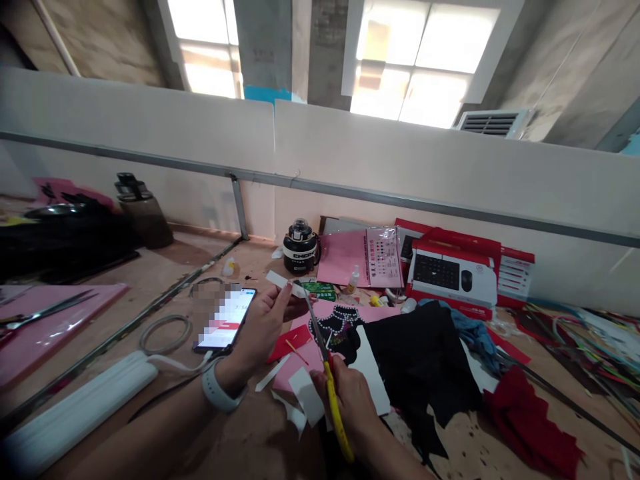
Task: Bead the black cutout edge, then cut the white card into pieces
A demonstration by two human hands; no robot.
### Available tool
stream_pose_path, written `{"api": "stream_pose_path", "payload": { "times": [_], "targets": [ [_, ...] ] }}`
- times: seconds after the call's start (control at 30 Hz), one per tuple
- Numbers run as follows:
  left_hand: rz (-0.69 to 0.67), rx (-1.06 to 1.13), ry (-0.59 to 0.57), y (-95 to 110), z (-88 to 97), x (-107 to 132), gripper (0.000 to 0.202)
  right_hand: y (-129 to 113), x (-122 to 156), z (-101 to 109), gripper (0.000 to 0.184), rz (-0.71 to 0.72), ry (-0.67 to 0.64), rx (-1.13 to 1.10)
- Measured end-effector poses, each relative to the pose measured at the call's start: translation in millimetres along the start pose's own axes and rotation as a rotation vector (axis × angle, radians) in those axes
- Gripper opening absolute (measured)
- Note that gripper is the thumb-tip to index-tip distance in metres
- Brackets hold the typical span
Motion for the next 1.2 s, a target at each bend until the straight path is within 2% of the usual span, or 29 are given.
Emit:
{"api": "stream_pose_path", "payload": {
  "times": [0.5,0.77,0.87,0.97,1.07,1.2],
  "targets": [
    [0.012,0.021,-0.006,-2,-0.7,1,0.035,6,0,-4,0.045,-0.022,0.041,0.021],
    [0.047,0.024,-0.007,-3,-1.0,0,0.036,7,-2,-7,0.043,-0.002,0.034,-0.150],
    [0.058,0.000,-0.054,-4,2.8,-6,0.036,1,1,1,0.047,0.002,0.049,-0.237],
    [0.047,-0.035,-0.161,-2,8.0,-16,0.033,-12,4,7,0.053,0.015,-0.033,-0.349],
    [0.016,-0.124,-0.296,8,11.0,-23,0.031,-27,7,9,0.056,0.062,-0.135,-0.400],
    [-0.048,-0.315,-0.389,24,13.3,-24,0.029,-38,8,10,0.059,0.122,-0.165,-0.381]
  ]
}}
Point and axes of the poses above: each hand's wrist, its own x-axis away from the middle knuckle, its own z-axis out of the back of the hand, y = z × x, the point moved 8 cm from there along -x, towards the middle knuckle, and after that the axes turned 11 degrees about -y, right-handed, at the moved point
